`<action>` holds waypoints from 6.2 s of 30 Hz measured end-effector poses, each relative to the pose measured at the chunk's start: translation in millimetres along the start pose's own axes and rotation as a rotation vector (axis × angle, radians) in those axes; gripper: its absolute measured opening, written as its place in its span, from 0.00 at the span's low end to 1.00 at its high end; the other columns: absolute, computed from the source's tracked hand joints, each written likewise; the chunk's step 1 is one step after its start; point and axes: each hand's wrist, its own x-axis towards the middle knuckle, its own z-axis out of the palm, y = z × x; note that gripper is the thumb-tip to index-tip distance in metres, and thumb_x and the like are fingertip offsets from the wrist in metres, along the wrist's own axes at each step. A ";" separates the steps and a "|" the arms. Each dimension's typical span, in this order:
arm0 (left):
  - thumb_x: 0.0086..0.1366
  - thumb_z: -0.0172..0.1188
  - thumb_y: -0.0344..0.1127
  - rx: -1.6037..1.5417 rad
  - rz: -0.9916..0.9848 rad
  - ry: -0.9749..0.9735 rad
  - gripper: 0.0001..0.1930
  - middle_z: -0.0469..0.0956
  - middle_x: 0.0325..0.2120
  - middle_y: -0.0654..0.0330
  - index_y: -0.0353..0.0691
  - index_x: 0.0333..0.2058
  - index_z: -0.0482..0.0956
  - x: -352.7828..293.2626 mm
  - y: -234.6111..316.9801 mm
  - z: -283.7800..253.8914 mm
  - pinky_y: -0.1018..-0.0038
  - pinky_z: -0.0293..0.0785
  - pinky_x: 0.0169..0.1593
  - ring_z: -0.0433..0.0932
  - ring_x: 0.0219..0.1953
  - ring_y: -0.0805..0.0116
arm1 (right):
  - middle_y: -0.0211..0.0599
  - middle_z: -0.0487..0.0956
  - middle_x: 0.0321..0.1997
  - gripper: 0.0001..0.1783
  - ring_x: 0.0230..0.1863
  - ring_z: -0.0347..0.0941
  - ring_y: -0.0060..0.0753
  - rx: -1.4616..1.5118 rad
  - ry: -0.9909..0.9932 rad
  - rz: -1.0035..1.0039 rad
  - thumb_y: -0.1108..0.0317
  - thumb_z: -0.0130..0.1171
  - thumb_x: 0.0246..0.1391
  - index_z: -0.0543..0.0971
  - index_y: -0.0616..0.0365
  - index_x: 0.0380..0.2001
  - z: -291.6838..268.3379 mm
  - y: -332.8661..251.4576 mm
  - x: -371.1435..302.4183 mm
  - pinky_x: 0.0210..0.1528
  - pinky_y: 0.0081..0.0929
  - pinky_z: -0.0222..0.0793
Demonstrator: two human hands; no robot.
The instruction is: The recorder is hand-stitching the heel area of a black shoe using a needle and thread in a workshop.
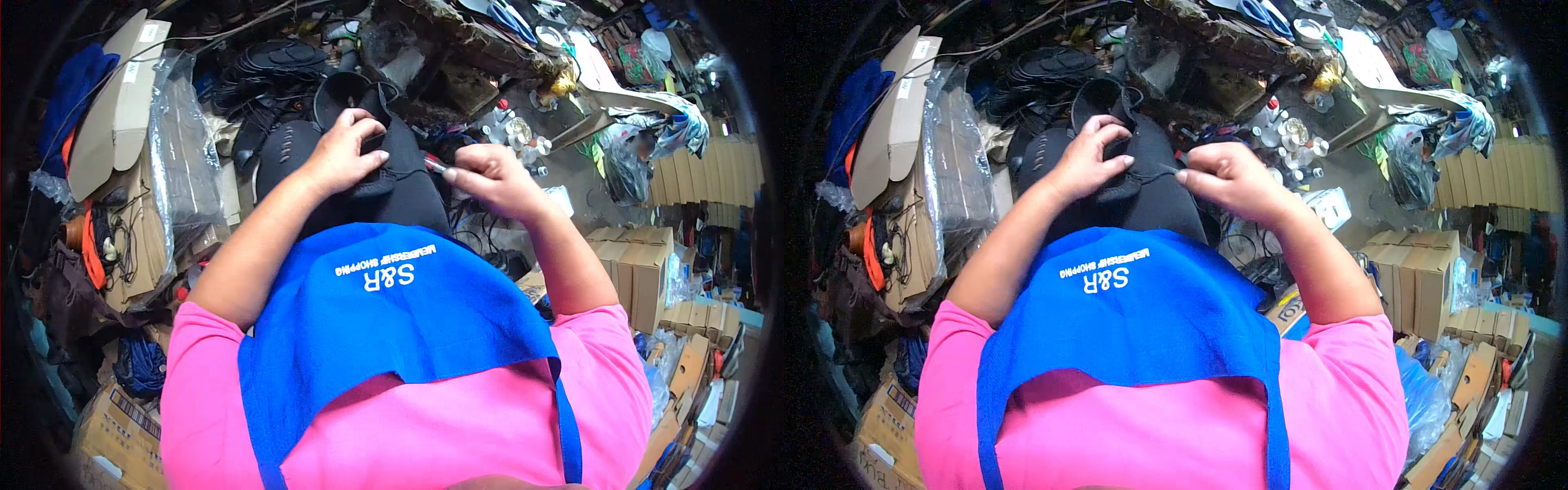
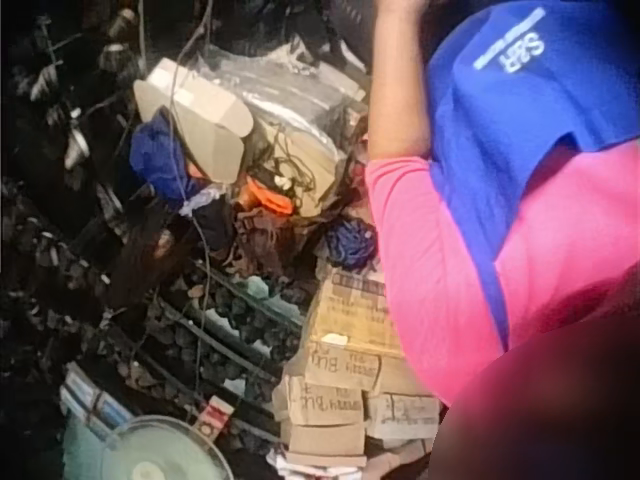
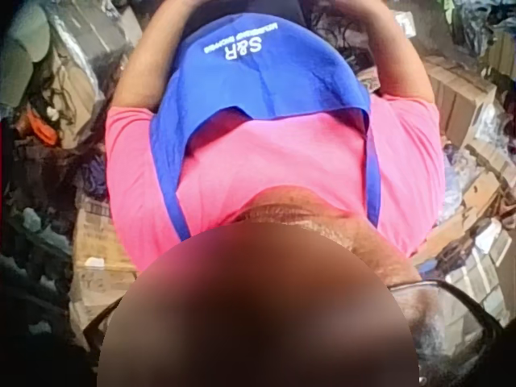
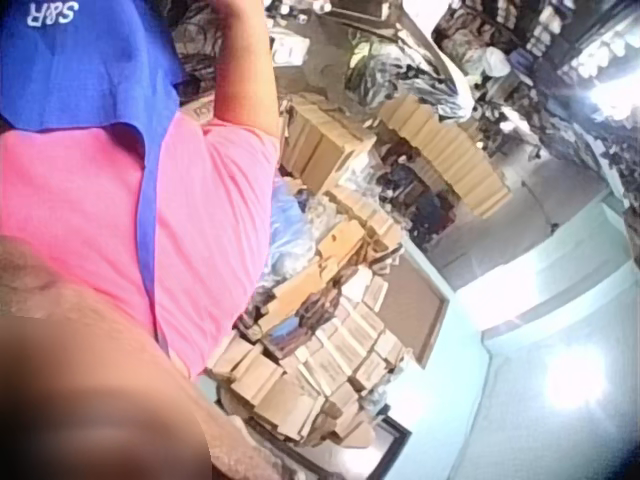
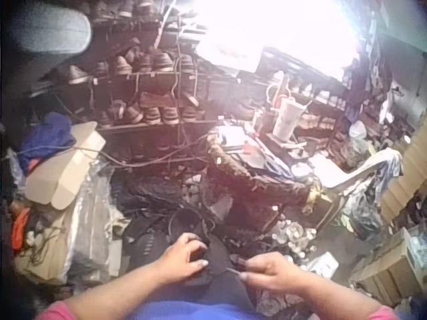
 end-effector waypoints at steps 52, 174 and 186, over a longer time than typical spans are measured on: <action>0.52 0.65 0.33 -0.241 0.025 -0.544 0.12 0.73 0.34 0.58 0.39 0.37 0.83 48.4 -10.6 -32.3 0.71 0.68 0.49 0.73 0.42 0.64 | 0.40 0.79 0.29 0.09 0.33 0.77 0.38 -0.403 0.163 -0.156 0.69 0.63 0.45 0.82 0.57 0.32 38.0 8.8 54.6 0.37 0.30 0.72; 0.53 0.66 0.42 -0.091 -0.379 0.071 0.12 0.82 0.27 0.63 0.42 0.32 0.83 -22.8 15.8 1.3 0.77 0.71 0.39 0.78 0.31 0.76 | 0.29 0.80 0.43 0.18 0.43 0.73 0.17 0.465 -0.096 0.105 0.71 0.62 0.53 0.77 0.61 0.48 41.7 52.5 60.2 0.50 0.19 0.68; 0.44 0.63 0.34 -0.068 -0.172 0.335 0.06 0.75 0.22 0.61 0.41 0.17 0.75 -31.6 12.1 6.5 0.66 0.67 0.38 0.76 0.33 0.61 | 0.30 0.79 0.47 0.20 0.47 0.72 0.18 0.447 -0.167 0.081 0.71 0.60 0.54 0.76 0.60 0.51 35.3 56.0 60.5 0.55 0.21 0.65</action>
